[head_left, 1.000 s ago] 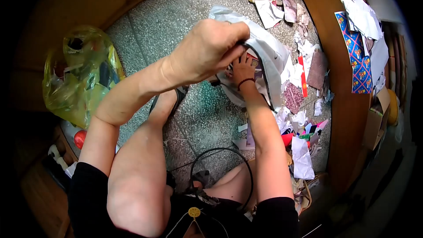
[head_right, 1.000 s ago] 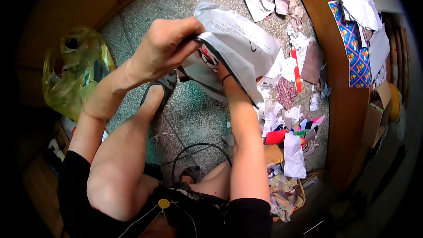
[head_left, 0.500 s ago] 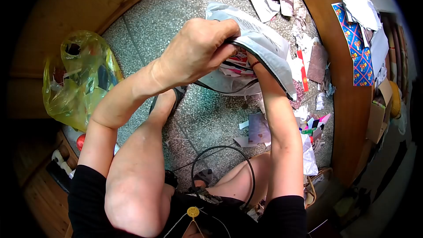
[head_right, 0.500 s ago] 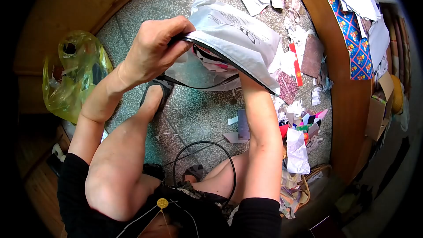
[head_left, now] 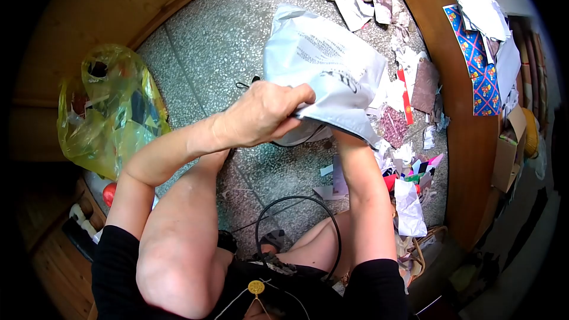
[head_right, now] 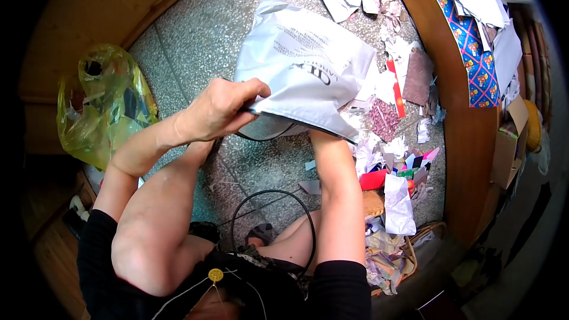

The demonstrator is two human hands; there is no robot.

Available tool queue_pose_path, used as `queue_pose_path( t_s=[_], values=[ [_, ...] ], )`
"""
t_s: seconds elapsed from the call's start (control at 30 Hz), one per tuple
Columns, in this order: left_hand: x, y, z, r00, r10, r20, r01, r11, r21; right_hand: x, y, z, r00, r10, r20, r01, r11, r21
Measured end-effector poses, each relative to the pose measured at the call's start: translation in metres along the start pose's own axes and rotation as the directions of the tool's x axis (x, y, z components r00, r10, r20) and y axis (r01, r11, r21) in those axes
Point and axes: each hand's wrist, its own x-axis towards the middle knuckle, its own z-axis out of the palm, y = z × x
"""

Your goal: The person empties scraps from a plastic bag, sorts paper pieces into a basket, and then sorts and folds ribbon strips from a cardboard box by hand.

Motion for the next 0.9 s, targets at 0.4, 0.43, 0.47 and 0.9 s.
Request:
queue_pose_path(
  t_s=[0.4, 0.43, 0.47, 0.9],
  values=[
    [-0.021, 0.025, 0.007, 0.957, 0.171, 0.235, -0.107, 0.958, -0.265, -0.067, 0.018, 0.0, 0.991, 0.127, -0.029, -0.123, 0.984, 0.132],
    [-0.021, 0.028, 0.005, 0.965, 0.171, 0.201, -0.11, 0.953, -0.282, -0.069, 0.019, 0.0, 0.99, 0.137, -0.028, -0.132, 0.982, 0.136],
    [-0.021, 0.029, 0.003, 0.966, 0.169, 0.194, -0.112, 0.955, -0.277, -0.071, 0.02, 0.001, 0.99, 0.138, -0.029, -0.133, 0.981, 0.141],
    [-0.027, 0.038, 0.029, 0.919, 0.232, 0.319, 0.005, 0.802, -0.598, -0.093, 0.027, -0.003, 0.984, 0.177, -0.026, -0.17, 0.969, 0.179]
  ],
)
